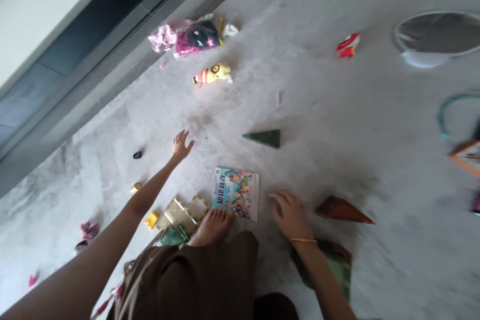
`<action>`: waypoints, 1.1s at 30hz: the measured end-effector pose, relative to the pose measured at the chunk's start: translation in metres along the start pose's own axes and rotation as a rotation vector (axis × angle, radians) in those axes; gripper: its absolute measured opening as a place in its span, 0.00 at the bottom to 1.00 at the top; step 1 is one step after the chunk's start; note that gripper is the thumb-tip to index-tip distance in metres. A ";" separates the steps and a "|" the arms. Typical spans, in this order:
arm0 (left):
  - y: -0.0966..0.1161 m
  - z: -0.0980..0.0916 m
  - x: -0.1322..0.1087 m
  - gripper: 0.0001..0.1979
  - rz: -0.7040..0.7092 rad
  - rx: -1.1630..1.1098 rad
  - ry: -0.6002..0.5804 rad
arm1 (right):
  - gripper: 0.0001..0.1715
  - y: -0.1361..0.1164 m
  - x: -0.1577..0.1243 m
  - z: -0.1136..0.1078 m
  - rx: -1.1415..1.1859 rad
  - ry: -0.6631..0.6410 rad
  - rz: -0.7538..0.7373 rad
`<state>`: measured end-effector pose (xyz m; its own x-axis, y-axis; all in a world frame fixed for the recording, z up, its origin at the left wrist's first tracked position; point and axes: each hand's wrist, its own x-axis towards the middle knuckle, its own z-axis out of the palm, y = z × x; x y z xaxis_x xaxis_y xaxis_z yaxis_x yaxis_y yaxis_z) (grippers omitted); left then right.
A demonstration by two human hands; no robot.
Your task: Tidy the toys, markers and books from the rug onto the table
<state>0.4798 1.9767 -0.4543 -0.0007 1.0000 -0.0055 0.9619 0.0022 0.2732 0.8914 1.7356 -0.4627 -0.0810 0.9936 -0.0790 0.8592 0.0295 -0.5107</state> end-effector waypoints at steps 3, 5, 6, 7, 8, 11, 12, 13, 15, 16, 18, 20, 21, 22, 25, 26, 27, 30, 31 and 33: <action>-0.044 -0.032 -0.025 0.27 -0.264 0.066 0.068 | 0.19 0.003 0.000 0.011 0.017 -0.008 0.014; -0.073 -0.058 -0.043 0.26 -0.426 0.092 0.118 | 0.19 0.001 0.001 0.012 0.029 -0.021 0.025; -0.086 -0.070 -0.050 0.24 -0.490 0.097 0.125 | 0.20 -0.001 0.002 0.010 0.037 -0.027 0.029; -0.099 -0.082 -0.056 0.22 -0.540 0.097 0.123 | 0.20 -0.003 0.003 0.009 0.044 -0.031 0.033; -0.109 -0.092 -0.060 0.20 -0.577 0.093 0.111 | 0.20 -0.006 0.004 0.006 0.050 -0.034 0.038; -0.122 -0.108 -0.061 0.16 -0.590 0.050 0.053 | 0.20 -0.011 0.006 0.000 0.058 -0.037 0.056; -0.119 -0.107 -0.057 0.16 -0.563 0.025 0.032 | 0.20 -0.013 0.006 -0.003 0.066 -0.040 0.060; -0.112 -0.104 -0.053 0.15 -0.522 -0.007 0.011 | 0.20 -0.015 0.006 -0.005 0.083 -0.047 0.063; -0.084 -0.088 -0.044 0.12 -0.407 -0.089 -0.034 | 0.20 -0.021 0.007 -0.009 0.141 -0.065 0.071; -0.064 -0.077 -0.042 0.12 -0.338 -0.137 -0.060 | 0.20 -0.026 0.007 -0.012 0.182 -0.074 0.077; -0.014 -0.050 -0.044 0.12 -0.191 -0.236 -0.123 | 0.19 -0.039 0.008 -0.016 0.288 -0.098 0.097; 0.044 -0.024 -0.056 0.13 -0.039 -0.327 -0.209 | 0.18 -0.056 0.011 -0.019 0.446 -0.121 0.145; 0.075 -0.013 -0.065 0.12 0.046 -0.365 -0.259 | 0.19 -0.064 0.012 -0.020 0.543 -0.130 0.180; 0.104 -0.003 -0.074 0.11 0.162 -0.400 -0.314 | 0.19 -0.072 0.012 -0.020 0.639 -0.134 0.219; 0.175 0.017 -0.085 0.13 0.463 -0.245 -0.366 | 0.19 -0.086 0.009 -0.019 0.824 -0.131 0.318; 0.191 0.020 -0.079 0.14 0.471 -0.153 -0.350 | 0.18 -0.087 0.006 -0.019 0.837 -0.135 0.338; 0.204 0.023 -0.069 0.15 0.435 -0.071 -0.327 | 0.17 -0.087 0.002 -0.018 0.832 -0.139 0.356; 0.226 0.028 -0.016 0.21 0.328 0.049 -0.259 | 0.14 -0.079 -0.014 -0.017 0.790 -0.141 0.406; 0.232 0.030 0.004 0.21 0.321 0.072 -0.232 | 0.14 -0.076 -0.018 -0.017 0.778 -0.132 0.420; 0.246 0.036 0.039 0.18 0.364 0.098 -0.189 | 0.15 -0.071 -0.025 -0.019 0.763 -0.112 0.432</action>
<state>0.7263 2.0161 -0.4217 0.3850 0.9170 -0.1046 0.9118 -0.3603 0.1970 0.8417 1.7104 -0.4083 0.0897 0.8834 -0.4600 0.2578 -0.4667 -0.8460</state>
